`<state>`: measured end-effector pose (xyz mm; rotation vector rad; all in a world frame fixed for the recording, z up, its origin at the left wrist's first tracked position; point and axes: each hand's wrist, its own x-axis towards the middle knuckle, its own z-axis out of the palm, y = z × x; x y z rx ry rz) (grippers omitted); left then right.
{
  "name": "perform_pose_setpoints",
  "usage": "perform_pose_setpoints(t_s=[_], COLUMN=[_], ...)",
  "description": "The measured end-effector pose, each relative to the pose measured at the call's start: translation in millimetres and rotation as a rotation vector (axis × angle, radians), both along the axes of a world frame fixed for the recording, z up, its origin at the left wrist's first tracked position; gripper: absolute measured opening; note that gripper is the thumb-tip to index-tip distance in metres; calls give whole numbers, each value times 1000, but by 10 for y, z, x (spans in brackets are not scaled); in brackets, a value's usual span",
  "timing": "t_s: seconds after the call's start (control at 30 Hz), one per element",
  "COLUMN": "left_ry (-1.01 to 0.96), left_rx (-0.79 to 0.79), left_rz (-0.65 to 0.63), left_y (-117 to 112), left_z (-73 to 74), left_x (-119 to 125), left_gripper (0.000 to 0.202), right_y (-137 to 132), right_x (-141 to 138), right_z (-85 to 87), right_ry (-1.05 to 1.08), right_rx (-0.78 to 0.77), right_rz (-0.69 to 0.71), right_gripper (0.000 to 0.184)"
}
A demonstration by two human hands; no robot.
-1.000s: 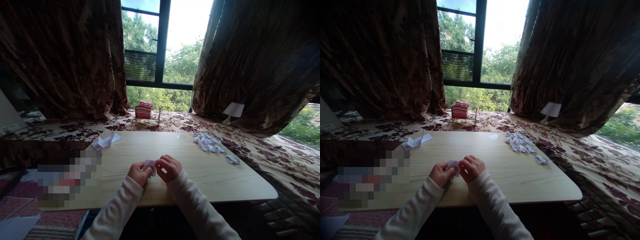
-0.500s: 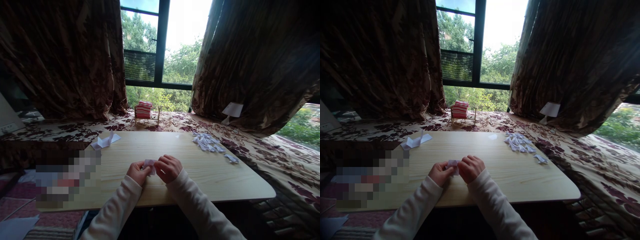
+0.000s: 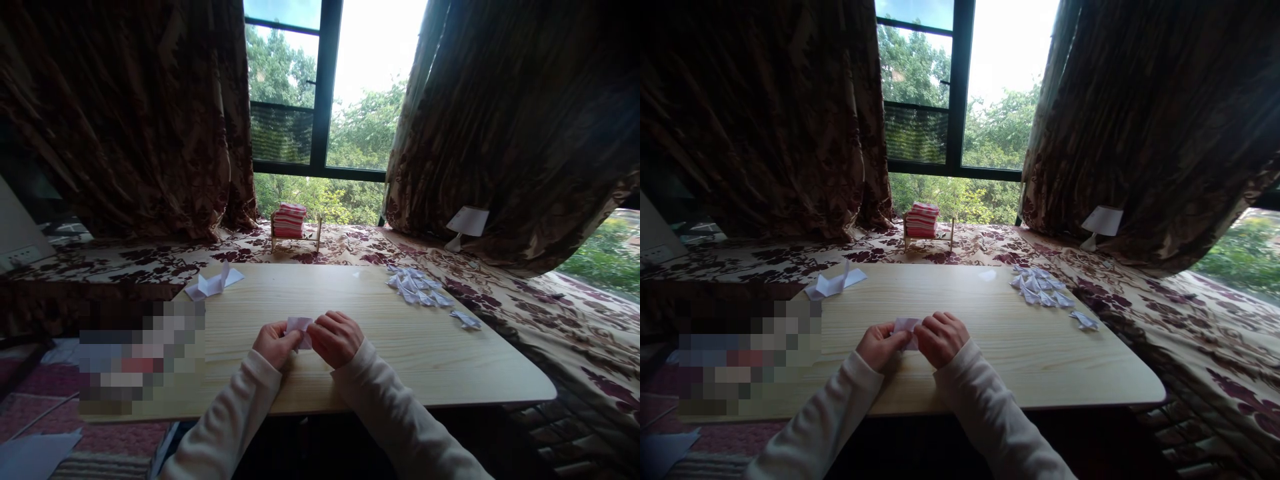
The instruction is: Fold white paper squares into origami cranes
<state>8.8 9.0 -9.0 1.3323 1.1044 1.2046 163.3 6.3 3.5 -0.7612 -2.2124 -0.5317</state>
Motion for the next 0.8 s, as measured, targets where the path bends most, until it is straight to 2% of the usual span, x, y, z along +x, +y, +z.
perform_pose_setpoints(t_s=[0.27, 0.53, 0.8], left_ry=[-18, -22, -29], left_rx=[-6, -13, 33], left_rz=[-18, 18, 142], left_y=[-9, 4, -33], left_z=[44, -8, -84], left_x=[8, 15, 77], left_gripper=[22, 25, 25], right_y=[23, 20, 33], right_x=[31, 23, 7], right_z=[-41, -49, -79], right_ry=[13, 15, 116], right_rx=[1, -20, -129], right_rz=[25, 46, 40], right_gripper=[22, 22, 20])
